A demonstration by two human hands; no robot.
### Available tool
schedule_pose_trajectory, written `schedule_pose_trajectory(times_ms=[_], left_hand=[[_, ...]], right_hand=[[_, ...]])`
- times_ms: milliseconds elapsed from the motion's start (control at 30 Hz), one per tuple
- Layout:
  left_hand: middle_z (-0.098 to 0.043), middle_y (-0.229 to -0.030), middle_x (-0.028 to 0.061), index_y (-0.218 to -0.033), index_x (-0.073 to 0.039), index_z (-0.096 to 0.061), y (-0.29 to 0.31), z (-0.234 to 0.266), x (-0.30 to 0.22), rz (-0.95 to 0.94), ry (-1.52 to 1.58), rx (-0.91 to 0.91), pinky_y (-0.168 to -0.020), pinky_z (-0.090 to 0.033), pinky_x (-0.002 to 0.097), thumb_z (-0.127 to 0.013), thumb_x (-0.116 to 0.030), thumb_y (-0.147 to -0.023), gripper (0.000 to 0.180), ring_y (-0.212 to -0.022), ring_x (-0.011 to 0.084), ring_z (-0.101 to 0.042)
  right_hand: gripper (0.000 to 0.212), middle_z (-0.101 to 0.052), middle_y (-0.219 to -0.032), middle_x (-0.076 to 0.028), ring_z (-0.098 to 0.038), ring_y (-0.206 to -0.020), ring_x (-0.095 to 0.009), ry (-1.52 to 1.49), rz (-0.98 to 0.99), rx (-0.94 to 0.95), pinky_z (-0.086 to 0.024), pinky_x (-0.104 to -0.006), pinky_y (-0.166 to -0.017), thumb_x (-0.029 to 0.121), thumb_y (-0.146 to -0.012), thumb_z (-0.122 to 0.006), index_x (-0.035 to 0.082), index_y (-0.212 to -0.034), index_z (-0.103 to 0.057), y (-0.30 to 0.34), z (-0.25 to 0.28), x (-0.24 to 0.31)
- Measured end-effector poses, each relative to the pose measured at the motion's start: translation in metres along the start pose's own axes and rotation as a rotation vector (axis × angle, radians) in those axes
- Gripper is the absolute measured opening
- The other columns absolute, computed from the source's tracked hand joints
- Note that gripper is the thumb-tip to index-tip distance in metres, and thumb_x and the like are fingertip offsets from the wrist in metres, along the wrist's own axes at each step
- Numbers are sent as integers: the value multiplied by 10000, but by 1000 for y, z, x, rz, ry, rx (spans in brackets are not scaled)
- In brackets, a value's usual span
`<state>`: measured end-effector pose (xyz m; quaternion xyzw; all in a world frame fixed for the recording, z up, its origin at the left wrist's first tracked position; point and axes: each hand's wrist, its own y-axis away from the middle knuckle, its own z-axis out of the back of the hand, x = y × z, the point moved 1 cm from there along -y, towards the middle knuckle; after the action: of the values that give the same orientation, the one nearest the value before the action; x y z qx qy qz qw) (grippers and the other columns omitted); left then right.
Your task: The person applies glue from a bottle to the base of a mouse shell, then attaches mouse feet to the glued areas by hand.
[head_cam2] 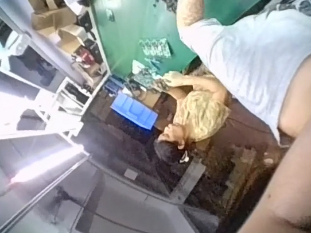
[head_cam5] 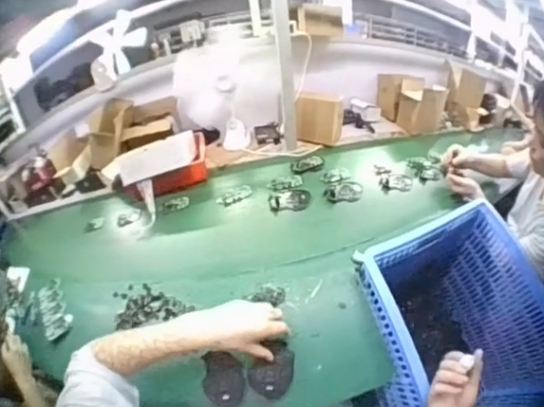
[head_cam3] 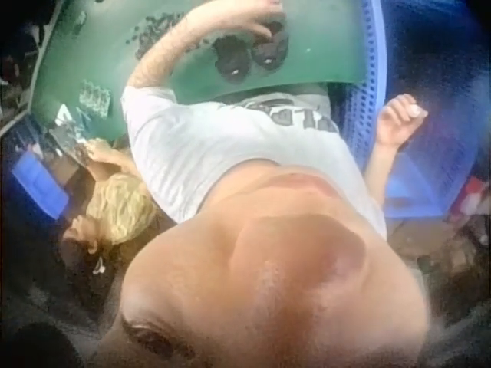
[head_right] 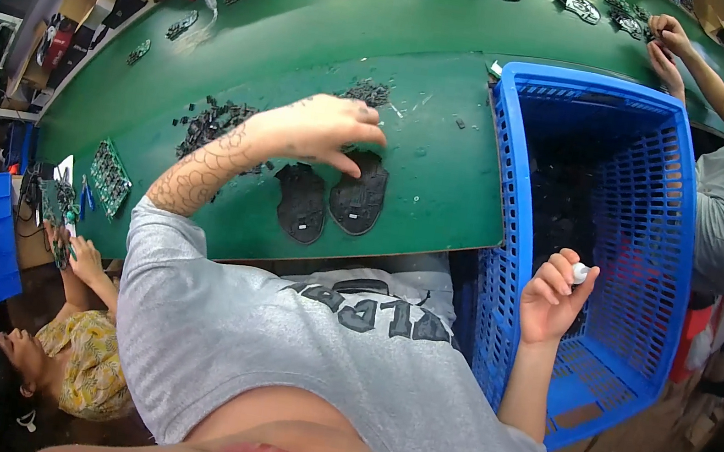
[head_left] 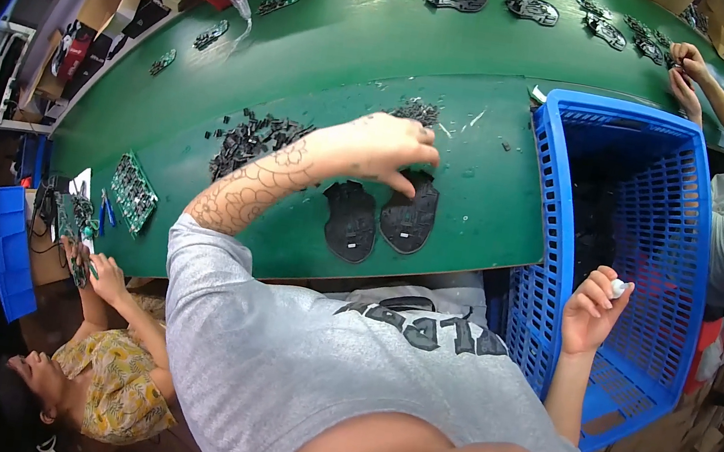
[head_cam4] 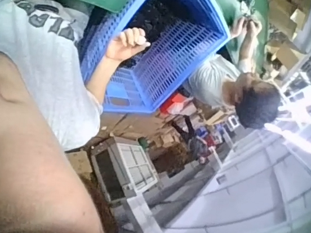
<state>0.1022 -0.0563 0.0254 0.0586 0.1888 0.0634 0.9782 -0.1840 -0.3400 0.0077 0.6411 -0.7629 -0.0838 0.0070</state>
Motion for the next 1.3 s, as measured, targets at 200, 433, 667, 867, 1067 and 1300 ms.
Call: schedule_pose_trajectory(times_ms=[200, 433, 667, 867, 1067, 1300], left_hand=[[-589, -1043, 128, -1118, -67, -569, 0, -12, 2, 13, 68, -5, -824, -518, 422, -704, -271, -810, 394, -956, 345, -604], [-688, -833, 172, -1034, 16, -664, -12, 36, 122, 515, 358, -646, -695, -548, 344, -732, -279, -757, 411, -764, 253, -681], [-697, -906, 207, -937, 38, -673, -7, 27, 248, 944, 98, -801, -778, -529, 386, -761, -491, -702, 585, -832, 319, -680], [-650, -964, 183, -1137, 36, -606, 11, 30, 220, 803, -93, -904, -834, -505, 403, -756, -522, -744, 699, -918, 324, -636], [-631, -891, 84, -1066, -77, -653, 59, 35, 31, 380, 346, -43, -767, -506, 356, -765, -313, -774, 391, -860, 225, -626], [-615, -979, 98, -1018, -67, -593, 96, -24, -21, 374, 169, -72, -792, -523, 400, -753, -223, -739, 358, -941, 292, -626]], right_hand=[[291, -467, -765, -4, -505, -685, -96, 4, -4, 18, -416, -233, -555, 326, -971, -584, 55, -1030, -494, 0, 3, 3], [287, -473, -773, -8, -512, -687, -102, -13, -9, 15, -416, -234, -563, 323, -973, -580, 56, -1033, -494, 1, 2, 2], [271, -475, -769, -8, -512, -683, -99, -26, -10, 16, -420, -229, -564, 303, -965, -599, 61, -1030, -497, 3, 0, -2], [255, -475, -770, -8, -515, -681, -100, -60, -26, -25, -419, -232, -560, 279, -958, -610, 62, -1021, -493, -1, -2, -3], [239, -486, -752, -6, -521, -663, -102, -72, -8, -30, -426, -234, -556, 234, -927, -653, 75, -985, -484, -2, -5, -1], [215, -492, -769, -6, -522, -674, -102, -89, -49, -3, -438, -239, -577, 206, -930, -648, 80, -989, -484, -1, -6, -1]])
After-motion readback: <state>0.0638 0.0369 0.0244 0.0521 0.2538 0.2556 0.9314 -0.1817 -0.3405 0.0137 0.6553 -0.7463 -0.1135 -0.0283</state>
